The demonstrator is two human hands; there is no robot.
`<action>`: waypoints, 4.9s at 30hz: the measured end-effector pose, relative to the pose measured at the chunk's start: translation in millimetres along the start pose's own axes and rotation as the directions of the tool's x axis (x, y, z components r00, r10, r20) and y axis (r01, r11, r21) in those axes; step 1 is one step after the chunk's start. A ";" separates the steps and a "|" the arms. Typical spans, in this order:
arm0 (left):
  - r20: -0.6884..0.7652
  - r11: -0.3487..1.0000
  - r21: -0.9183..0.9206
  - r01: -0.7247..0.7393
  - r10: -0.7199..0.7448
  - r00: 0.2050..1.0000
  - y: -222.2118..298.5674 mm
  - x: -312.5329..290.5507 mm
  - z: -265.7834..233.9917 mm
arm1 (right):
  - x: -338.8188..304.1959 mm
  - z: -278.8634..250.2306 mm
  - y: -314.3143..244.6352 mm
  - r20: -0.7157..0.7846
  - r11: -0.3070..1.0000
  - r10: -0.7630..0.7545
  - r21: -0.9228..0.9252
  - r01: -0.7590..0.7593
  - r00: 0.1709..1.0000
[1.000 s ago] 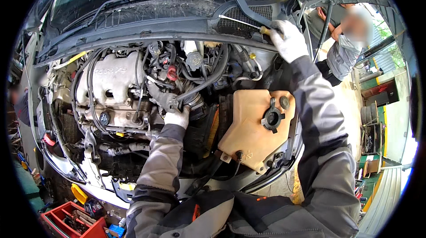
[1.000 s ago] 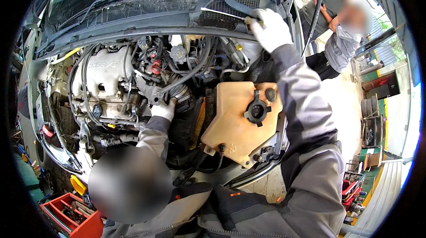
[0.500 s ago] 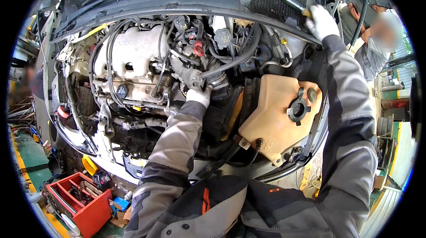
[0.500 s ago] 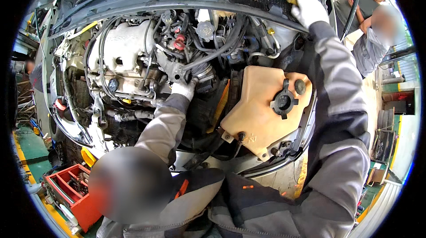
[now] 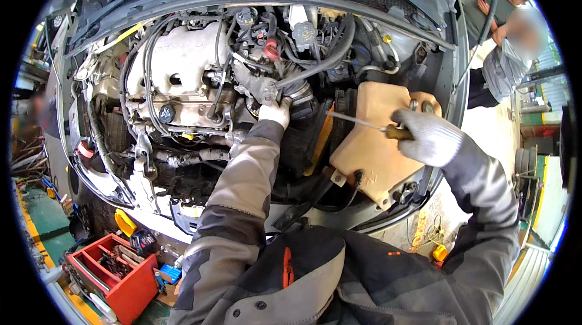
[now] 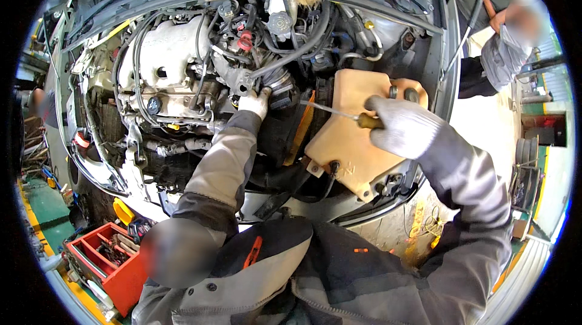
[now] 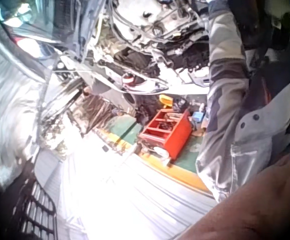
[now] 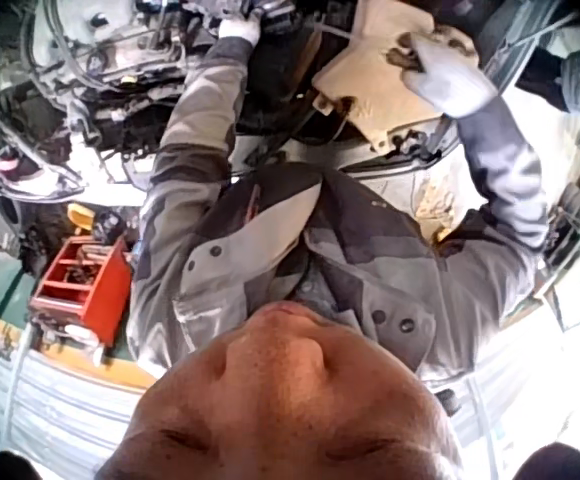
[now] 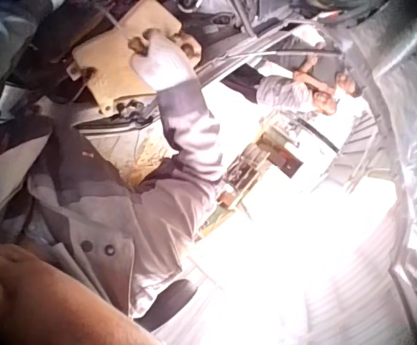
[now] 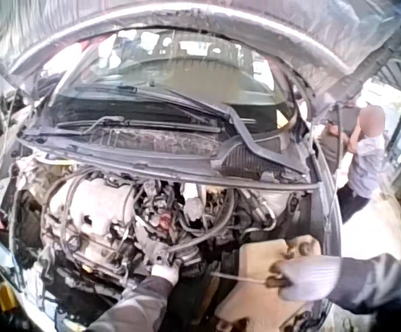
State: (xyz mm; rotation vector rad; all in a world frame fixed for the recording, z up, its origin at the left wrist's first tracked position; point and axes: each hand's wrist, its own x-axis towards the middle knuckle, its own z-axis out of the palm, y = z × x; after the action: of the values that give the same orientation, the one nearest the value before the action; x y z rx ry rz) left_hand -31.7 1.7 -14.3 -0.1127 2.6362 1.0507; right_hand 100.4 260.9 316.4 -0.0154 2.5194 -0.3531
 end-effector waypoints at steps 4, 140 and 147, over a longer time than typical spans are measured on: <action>0.084 0.991 -0.130 -0.028 0.040 0.996 12.2 -2.2 -16.6 | 43.2 35.0 -3.3 -0.091 0.986 -0.158 -0.069 0.152 0.983; -0.021 0.677 0.497 -0.544 0.636 0.772 35.9 -68.5 16.1 | 304.8 136.1 -51.2 -0.346 0.989 0.076 0.148 -0.026 0.935; -0.019 0.658 0.485 -0.576 0.667 0.745 36.4 -74.3 9.5 | 302.8 122.6 -61.4 -0.295 0.995 0.067 0.096 -0.040 0.953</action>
State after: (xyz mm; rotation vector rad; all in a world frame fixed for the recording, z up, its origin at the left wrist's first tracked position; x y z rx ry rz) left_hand 34.8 31.9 25.8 0.9162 3.1039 0.5500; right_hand -85.6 144.4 66.7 0.1520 2.7925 -0.4764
